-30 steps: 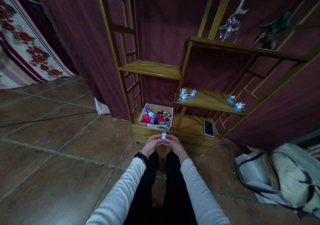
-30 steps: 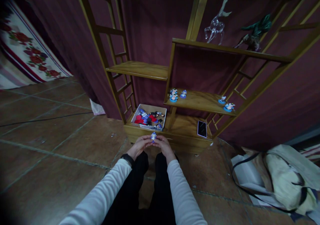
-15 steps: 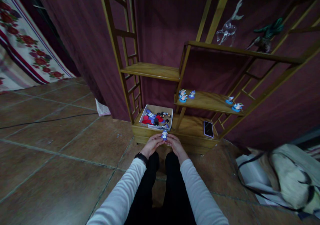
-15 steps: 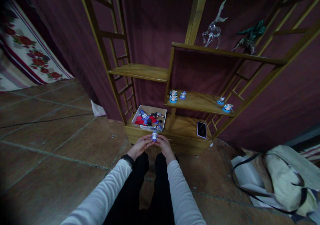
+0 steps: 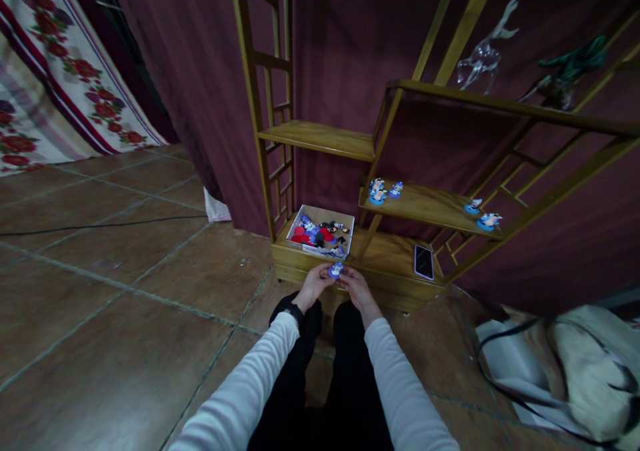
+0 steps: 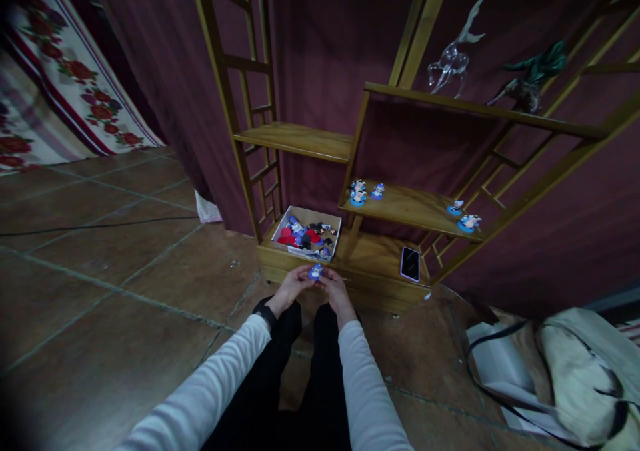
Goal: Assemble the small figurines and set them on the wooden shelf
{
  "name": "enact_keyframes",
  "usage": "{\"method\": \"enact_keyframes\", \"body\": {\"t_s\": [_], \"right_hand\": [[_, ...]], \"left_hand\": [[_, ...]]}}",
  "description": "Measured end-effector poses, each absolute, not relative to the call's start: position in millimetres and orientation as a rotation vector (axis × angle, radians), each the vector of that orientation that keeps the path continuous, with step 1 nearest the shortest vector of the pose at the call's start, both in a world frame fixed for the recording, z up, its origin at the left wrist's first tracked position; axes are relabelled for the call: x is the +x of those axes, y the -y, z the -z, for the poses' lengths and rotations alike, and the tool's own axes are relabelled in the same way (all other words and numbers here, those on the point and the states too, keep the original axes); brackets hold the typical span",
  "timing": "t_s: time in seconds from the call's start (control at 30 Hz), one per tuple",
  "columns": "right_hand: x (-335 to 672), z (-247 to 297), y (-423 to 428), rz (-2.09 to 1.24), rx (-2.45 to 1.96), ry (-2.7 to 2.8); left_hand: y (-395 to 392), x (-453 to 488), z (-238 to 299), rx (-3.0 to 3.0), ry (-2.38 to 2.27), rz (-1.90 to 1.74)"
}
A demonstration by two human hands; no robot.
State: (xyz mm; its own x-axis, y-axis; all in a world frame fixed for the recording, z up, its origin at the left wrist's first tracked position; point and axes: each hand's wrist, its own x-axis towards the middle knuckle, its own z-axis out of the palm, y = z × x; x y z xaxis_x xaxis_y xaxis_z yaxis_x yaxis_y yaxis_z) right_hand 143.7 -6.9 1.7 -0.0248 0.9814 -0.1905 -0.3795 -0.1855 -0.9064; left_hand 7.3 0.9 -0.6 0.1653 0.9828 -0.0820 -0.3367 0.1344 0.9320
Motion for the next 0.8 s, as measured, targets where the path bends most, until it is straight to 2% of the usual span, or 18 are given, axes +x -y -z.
{"method": "enact_keyframes", "body": {"t_s": [0.27,0.5,0.8], "right_hand": [[144.0,1.2,5.3,-1.488,-1.031,0.755],[144.2,2.7,4.0,-1.474,-1.021,0.748],[148.7,13.5,-1.4,-1.462,-1.063,0.785]], "left_hand": [[2.5,9.3,-8.7,1.505,-1.153,-1.086],[8.3,1.6,-25.3,2.230,-1.444,-0.661],[7.0,-0.4,-26.5,2.511,-1.440,-0.552]]}}
